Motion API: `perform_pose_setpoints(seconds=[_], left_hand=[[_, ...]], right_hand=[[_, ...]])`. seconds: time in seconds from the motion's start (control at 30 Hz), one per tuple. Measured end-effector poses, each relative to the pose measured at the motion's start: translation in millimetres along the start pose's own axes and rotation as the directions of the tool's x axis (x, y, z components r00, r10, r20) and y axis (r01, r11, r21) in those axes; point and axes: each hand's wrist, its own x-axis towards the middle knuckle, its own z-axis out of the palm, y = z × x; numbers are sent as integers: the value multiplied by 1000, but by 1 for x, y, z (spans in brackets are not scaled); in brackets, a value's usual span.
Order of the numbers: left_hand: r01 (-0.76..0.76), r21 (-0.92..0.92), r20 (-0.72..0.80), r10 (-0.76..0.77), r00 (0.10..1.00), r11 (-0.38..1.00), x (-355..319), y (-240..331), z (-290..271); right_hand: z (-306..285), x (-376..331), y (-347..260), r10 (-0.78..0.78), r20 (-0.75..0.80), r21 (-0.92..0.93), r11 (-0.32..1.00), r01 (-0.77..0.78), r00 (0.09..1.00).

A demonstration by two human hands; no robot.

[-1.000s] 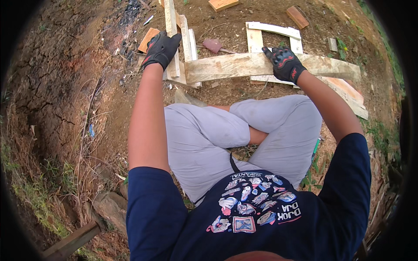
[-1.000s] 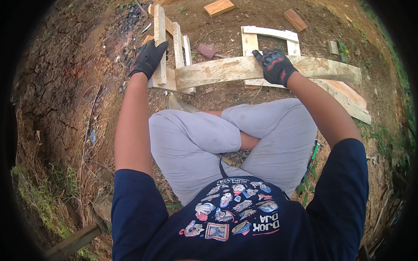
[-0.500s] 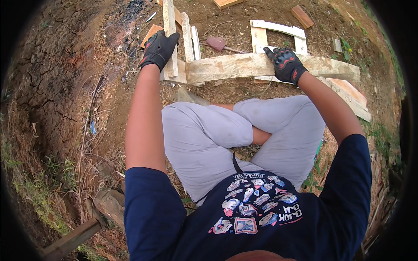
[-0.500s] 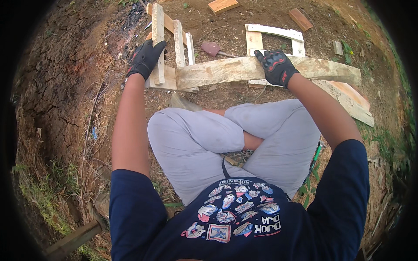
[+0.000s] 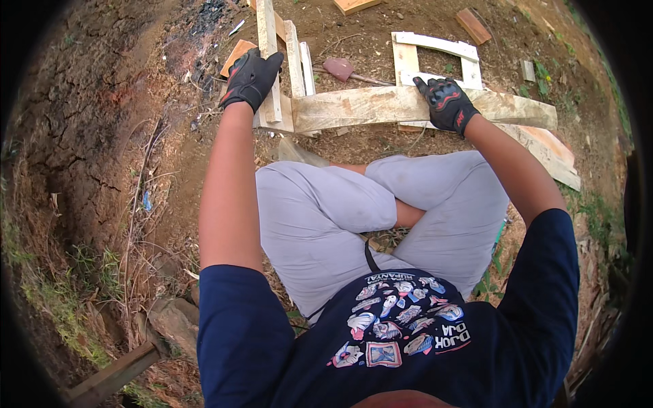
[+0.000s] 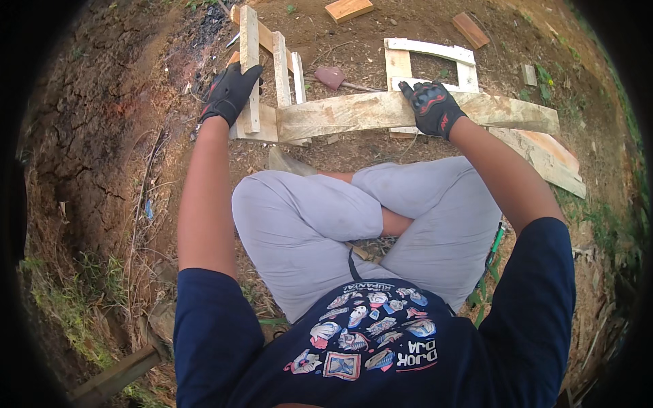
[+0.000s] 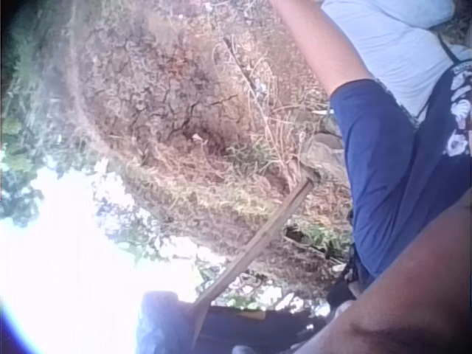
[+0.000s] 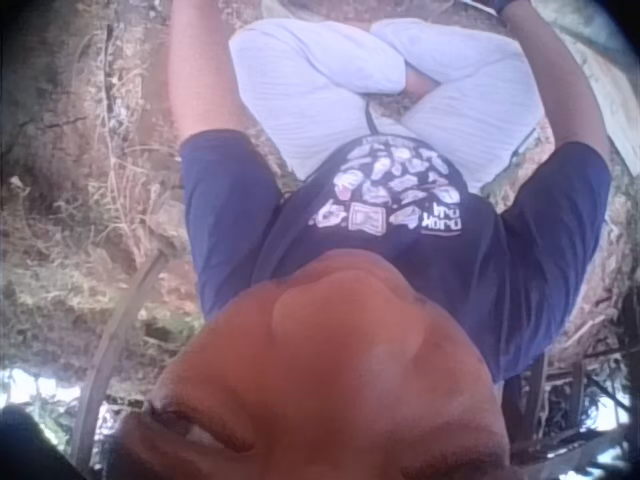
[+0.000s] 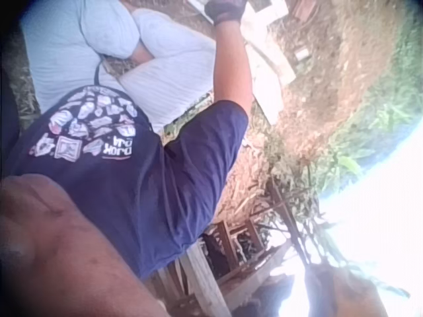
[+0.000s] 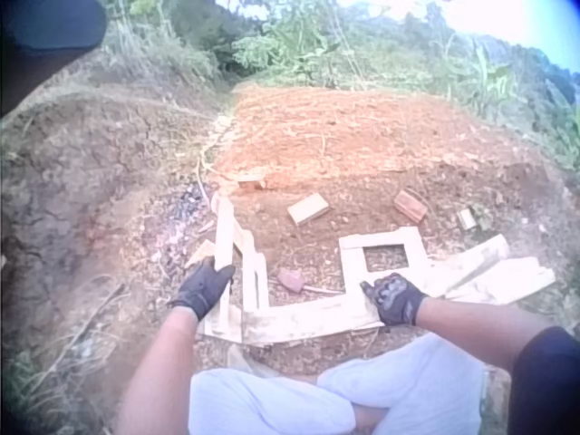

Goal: The person sits on the ground and uses a hammer to drive nails into a white wooden frame structure. They position wooden planks and secure them to the frame, occasionally picking up additional nails from the ground to continue the assembly.

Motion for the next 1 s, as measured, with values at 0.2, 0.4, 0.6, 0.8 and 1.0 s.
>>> perform_pose_setpoints(seconds=[0.2, 0.4, 0.6, 0.8, 1.0], left_hand=[[-11, -13, -9, 11, 1000, 1000, 0, 3, 2], [6, 33, 28, -7, 1000, 999, 6, 6, 6], [4, 52, 6, -4, 1000, 999, 7, 7, 4], [23, 65, 39, -26, 999, 998, -2, 15, -4], [35, 56, 25, -36, 999, 998, 2, 12, 0]], right_hand=[[-1, -2, 1, -17, -58, 9, 1000, 17, 998], [-8, -7, 3, -14, -53, 1, 1000, 14, 999], [-7, -5, 3, -8, -33, -28, 1000, 7, 999], [-6, -5, 2, -11, -58, -30, 1000, 10, 998], [-6, -6, 2, -24, -108, -23, 1000, 21, 994]])
